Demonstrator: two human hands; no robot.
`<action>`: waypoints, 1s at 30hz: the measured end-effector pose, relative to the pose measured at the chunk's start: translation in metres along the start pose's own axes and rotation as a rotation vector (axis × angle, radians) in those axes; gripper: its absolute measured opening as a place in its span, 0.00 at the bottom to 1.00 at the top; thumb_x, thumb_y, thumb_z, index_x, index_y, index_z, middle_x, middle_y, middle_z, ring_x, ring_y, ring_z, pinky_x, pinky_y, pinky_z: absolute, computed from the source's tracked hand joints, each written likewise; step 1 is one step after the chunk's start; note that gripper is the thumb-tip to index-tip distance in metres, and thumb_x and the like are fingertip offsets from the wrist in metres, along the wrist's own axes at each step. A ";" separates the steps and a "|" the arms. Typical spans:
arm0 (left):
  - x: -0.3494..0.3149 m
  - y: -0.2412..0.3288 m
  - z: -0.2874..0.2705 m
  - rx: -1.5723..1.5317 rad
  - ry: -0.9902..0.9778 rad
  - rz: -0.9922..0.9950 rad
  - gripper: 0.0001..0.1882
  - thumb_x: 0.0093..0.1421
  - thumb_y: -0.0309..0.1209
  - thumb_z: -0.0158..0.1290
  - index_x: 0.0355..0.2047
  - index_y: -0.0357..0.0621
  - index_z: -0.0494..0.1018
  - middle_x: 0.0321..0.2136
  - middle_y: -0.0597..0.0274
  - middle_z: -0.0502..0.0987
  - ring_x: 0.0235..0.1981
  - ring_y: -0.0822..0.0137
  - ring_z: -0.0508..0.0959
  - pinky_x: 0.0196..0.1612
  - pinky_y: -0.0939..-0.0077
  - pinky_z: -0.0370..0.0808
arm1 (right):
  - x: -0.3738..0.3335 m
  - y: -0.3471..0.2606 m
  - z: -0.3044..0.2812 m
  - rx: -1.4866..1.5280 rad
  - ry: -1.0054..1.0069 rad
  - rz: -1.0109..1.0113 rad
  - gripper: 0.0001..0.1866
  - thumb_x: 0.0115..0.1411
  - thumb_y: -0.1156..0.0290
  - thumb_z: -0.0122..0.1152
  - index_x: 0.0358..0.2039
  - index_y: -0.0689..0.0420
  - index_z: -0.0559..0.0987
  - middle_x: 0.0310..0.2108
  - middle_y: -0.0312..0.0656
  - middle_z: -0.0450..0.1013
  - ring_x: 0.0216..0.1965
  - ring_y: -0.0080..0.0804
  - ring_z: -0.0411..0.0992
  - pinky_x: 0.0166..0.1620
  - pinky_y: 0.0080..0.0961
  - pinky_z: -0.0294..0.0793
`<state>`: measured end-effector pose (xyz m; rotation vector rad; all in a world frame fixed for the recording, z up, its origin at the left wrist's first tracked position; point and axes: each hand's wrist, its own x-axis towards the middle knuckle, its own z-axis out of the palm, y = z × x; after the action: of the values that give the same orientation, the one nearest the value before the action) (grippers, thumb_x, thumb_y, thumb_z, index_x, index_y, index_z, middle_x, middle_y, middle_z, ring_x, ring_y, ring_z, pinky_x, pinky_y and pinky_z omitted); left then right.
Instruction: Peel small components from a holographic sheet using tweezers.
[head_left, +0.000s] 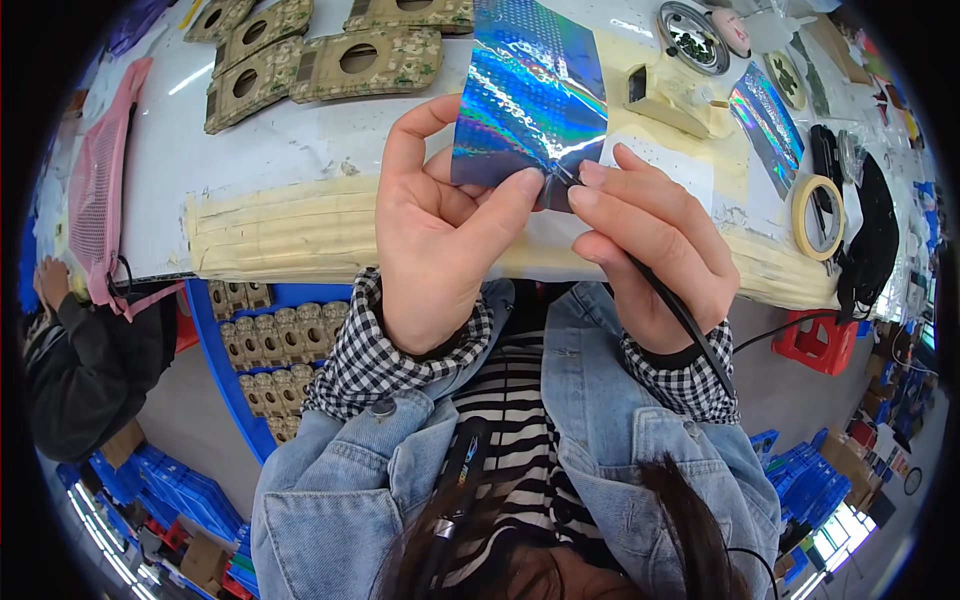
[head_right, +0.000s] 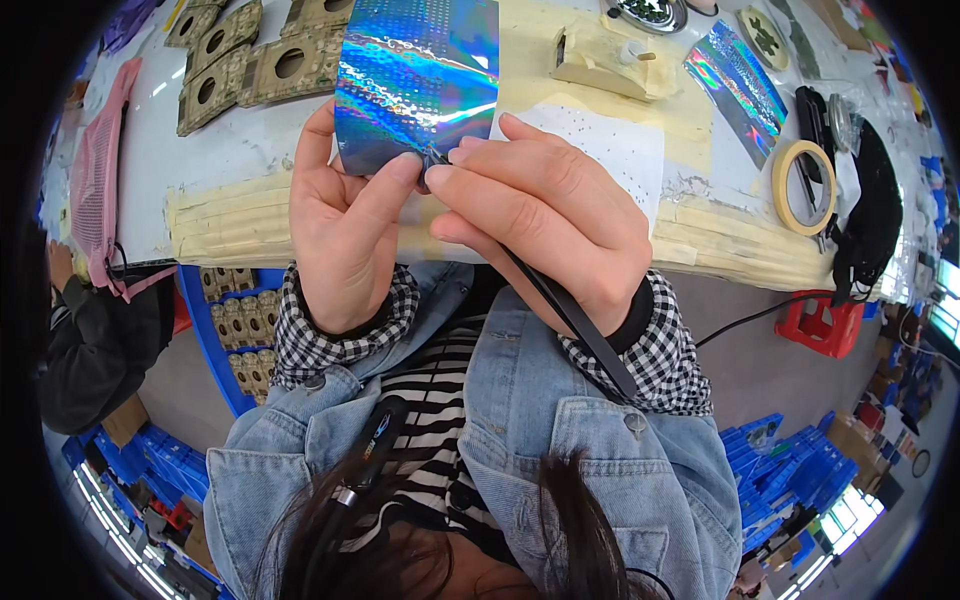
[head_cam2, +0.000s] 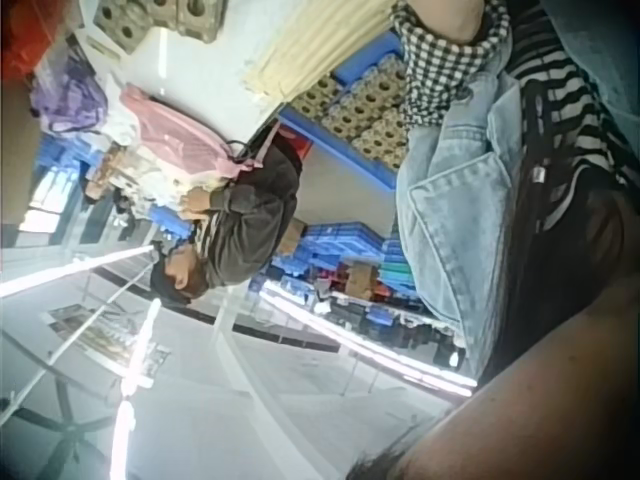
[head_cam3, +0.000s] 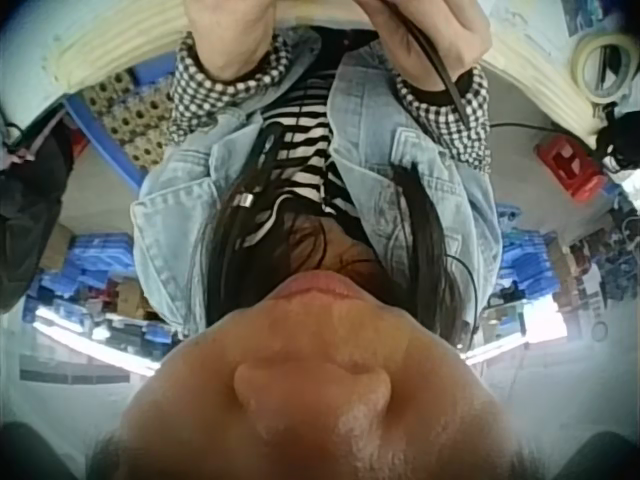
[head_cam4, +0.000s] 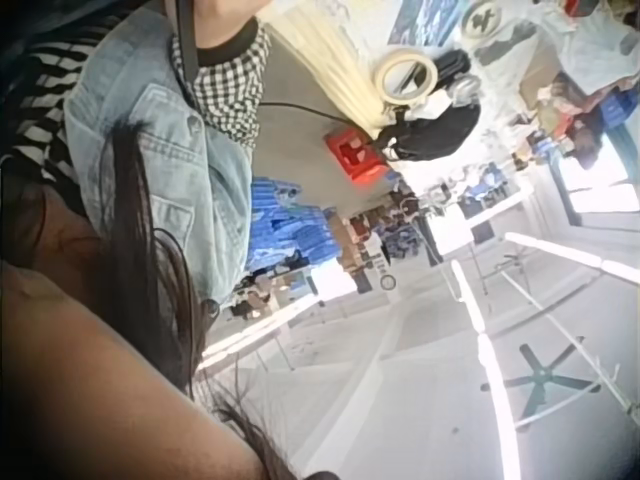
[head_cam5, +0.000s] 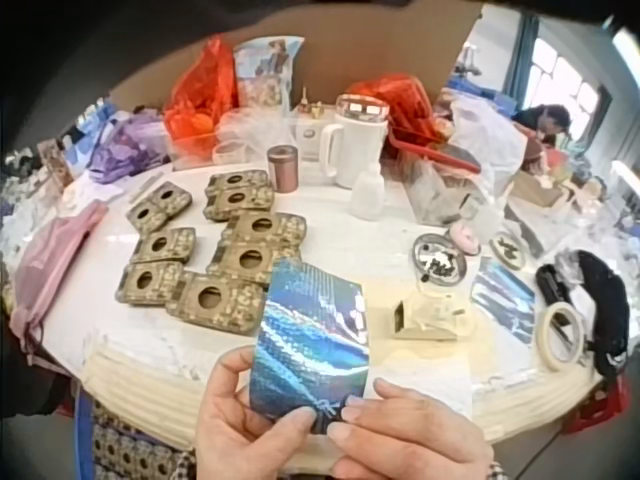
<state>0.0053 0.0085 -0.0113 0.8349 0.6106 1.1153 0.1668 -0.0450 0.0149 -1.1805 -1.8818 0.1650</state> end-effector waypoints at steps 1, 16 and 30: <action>0.000 0.000 0.000 -0.001 0.007 0.000 0.29 0.56 0.15 0.54 0.55 0.36 0.53 0.40 0.50 0.77 0.39 0.69 0.79 0.44 0.77 0.76 | 0.000 0.000 0.000 -0.001 -0.001 -0.001 0.13 0.53 0.72 0.65 0.39 0.62 0.80 0.38 0.47 0.77 0.44 0.41 0.76 0.53 0.44 0.74; 0.001 0.001 0.003 0.036 0.046 -0.023 0.27 0.55 0.15 0.55 0.52 0.35 0.55 0.39 0.49 0.78 0.38 0.68 0.80 0.42 0.78 0.77 | 0.004 0.001 0.000 0.048 0.031 0.054 0.13 0.49 0.73 0.69 0.37 0.60 0.82 0.34 0.44 0.77 0.37 0.37 0.77 0.50 0.40 0.76; 0.000 0.003 0.004 -0.008 0.065 -0.043 0.26 0.55 0.15 0.55 0.51 0.35 0.56 0.38 0.49 0.78 0.36 0.68 0.80 0.40 0.78 0.78 | 0.000 -0.001 0.010 -0.056 0.084 -0.030 0.16 0.46 0.72 0.71 0.38 0.60 0.82 0.34 0.44 0.76 0.36 0.37 0.77 0.48 0.40 0.79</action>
<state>0.0068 0.0079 -0.0071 0.7776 0.6743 1.1086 0.1588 -0.0423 0.0092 -1.1777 -1.8396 0.0458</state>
